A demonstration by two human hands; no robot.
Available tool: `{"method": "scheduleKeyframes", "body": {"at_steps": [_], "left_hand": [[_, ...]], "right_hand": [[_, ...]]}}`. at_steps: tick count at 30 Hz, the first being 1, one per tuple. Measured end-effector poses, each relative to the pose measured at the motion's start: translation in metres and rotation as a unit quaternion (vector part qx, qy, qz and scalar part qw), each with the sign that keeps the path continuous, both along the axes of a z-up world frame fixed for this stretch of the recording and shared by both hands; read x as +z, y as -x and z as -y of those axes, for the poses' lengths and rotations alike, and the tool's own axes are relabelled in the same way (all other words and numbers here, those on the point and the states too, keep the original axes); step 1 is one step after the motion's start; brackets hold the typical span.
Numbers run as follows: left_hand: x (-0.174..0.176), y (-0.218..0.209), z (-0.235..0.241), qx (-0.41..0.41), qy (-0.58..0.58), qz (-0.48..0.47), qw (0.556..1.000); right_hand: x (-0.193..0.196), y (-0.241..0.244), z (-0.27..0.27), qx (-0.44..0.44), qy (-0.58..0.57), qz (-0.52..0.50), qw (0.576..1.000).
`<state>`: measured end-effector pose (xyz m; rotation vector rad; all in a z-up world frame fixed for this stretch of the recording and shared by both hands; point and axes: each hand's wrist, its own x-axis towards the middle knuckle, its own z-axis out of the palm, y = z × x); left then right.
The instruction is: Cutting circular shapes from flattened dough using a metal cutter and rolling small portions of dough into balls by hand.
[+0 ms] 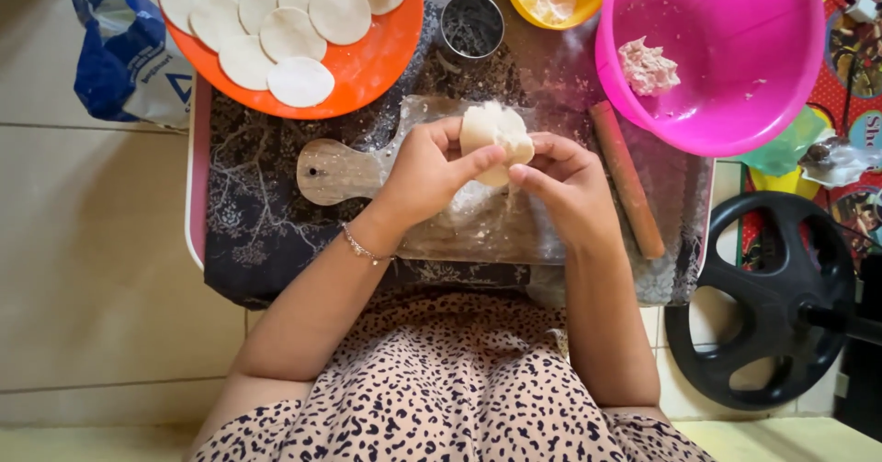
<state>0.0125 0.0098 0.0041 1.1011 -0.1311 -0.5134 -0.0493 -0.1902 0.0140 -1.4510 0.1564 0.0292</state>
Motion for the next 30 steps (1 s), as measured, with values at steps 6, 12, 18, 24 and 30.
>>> {"method": "scheduleKeyframes", "body": {"at_steps": [6,12,18,24,30], "left_hand": [[0.001,0.005,0.000,0.013,-0.047,0.017,0.999],[0.008,-0.002,-0.002,0.025,0.009,0.012,1.000],[0.000,-0.009,-0.021,0.010,-0.083,0.029,0.996],[0.007,-0.014,-0.043,-0.169,-0.331,0.251,0.893],[0.032,-0.019,-0.042,-0.135,-0.345,0.338,0.865]], "right_hand": [[0.005,-0.004,-0.007,-0.029,0.062,0.016,0.998],[0.007,-0.006,-0.006,0.003,0.205,0.091,0.974],[0.060,0.013,-0.004,-0.011,0.378,0.046,0.925],[0.044,0.060,0.080,-0.036,0.675,-0.053,0.735],[0.034,0.075,0.094,-0.058,0.632,-0.131,0.762]]}}
